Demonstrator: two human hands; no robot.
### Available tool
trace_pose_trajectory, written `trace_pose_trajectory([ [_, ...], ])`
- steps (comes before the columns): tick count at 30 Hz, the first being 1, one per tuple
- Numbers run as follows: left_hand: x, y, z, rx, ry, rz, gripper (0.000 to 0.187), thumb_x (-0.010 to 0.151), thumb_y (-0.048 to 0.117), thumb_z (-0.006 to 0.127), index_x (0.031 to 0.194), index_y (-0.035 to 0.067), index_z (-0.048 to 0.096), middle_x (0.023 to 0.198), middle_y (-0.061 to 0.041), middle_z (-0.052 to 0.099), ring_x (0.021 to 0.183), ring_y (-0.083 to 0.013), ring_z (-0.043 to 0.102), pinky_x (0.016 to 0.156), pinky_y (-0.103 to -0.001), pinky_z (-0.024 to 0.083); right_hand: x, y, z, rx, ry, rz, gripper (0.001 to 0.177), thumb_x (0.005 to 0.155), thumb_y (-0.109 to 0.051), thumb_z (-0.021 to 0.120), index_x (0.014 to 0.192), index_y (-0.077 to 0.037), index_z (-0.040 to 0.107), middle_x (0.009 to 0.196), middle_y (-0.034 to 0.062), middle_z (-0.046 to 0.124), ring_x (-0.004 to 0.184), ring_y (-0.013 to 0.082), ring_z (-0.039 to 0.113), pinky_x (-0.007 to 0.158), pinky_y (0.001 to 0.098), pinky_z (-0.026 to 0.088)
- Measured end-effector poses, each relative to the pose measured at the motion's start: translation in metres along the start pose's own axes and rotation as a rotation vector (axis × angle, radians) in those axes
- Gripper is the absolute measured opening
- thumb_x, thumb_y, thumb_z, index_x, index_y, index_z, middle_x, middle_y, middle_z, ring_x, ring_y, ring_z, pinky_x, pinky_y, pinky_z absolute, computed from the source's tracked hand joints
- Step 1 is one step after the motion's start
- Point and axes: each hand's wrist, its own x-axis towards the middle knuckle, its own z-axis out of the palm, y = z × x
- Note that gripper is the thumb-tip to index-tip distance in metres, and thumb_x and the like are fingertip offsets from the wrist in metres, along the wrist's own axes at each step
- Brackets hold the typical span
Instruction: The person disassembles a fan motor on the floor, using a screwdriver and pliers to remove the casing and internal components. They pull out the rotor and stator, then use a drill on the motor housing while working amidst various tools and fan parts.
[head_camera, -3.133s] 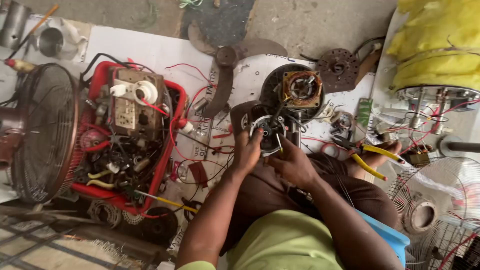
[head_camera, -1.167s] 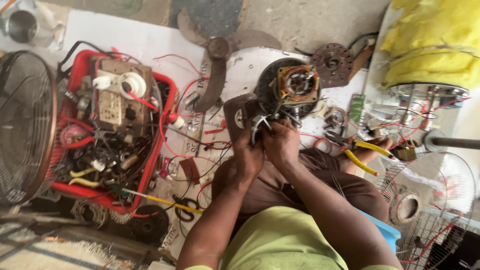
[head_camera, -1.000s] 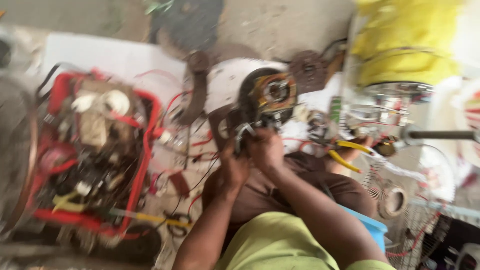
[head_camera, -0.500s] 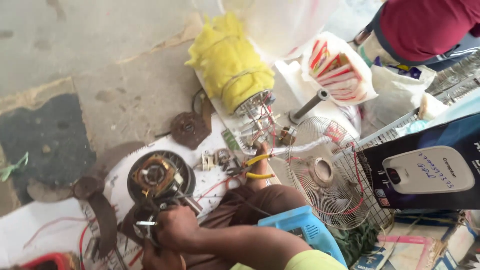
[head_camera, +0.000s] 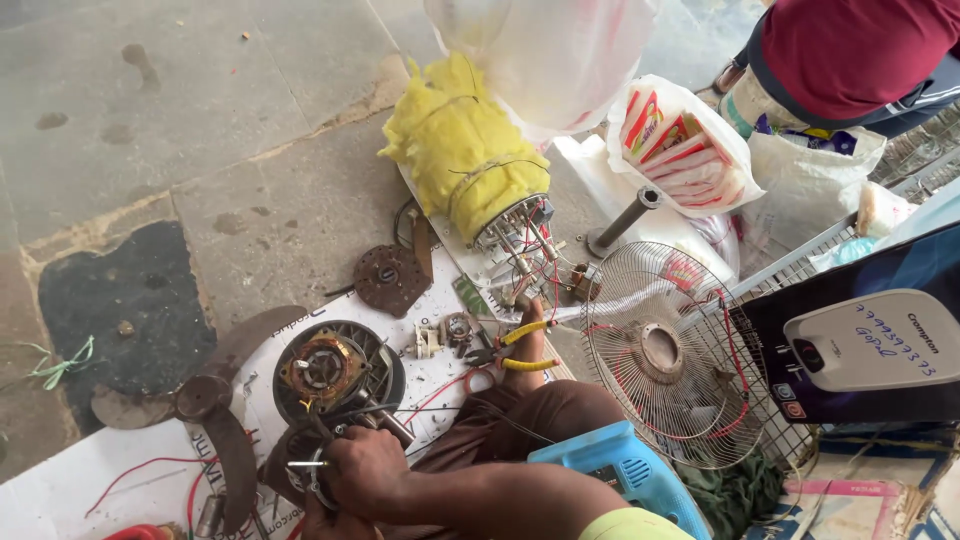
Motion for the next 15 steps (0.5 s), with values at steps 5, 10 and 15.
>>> trace_pose_trajectory([
  [5,0.000,-0.002,-0.007,-0.046,-0.017,-0.041,0.039,0.093,0.006,0.062,0.130,-0.007,0.063,0.113,-0.013,0.072,0.100,-0.0192,0.069,0.086,-0.031,0.055,0.004,-0.002,-0.007,-0.020,-0.135,-0.058,0.019,0.079,-0.018,0.065,0.090,-0.010,0.078,0.097,0.0210,0.071,0.079,0.0404,0.070,0.074,0.0510,0.057],
  [10,-0.001,-0.002,-0.016,-0.080,0.018,-0.057,0.039,0.093,0.003,0.062,0.130,-0.007,0.063,0.112,-0.013,0.072,0.099,-0.0194,0.069,0.084,-0.032,0.055,0.007,-0.010,-0.007,0.006,-0.108,-0.038,0.020,0.080,-0.020,0.065,0.087,-0.003,0.075,0.089,0.0240,0.071,0.079,0.0411,0.070,0.078,0.0512,0.058],
  [15,-0.002,-0.040,-0.052,-0.079,0.000,-0.109,0.043,0.091,-0.001,0.063,0.134,-0.006,0.060,0.110,-0.016,0.071,0.099,-0.0224,0.069,0.085,-0.034,0.055,0.008,-0.007,-0.004,0.029,-0.152,0.055,0.025,0.083,-0.020,0.062,0.093,-0.001,0.074,0.090,0.0259,0.071,0.079,0.0411,0.071,0.080,0.0502,0.059],
])
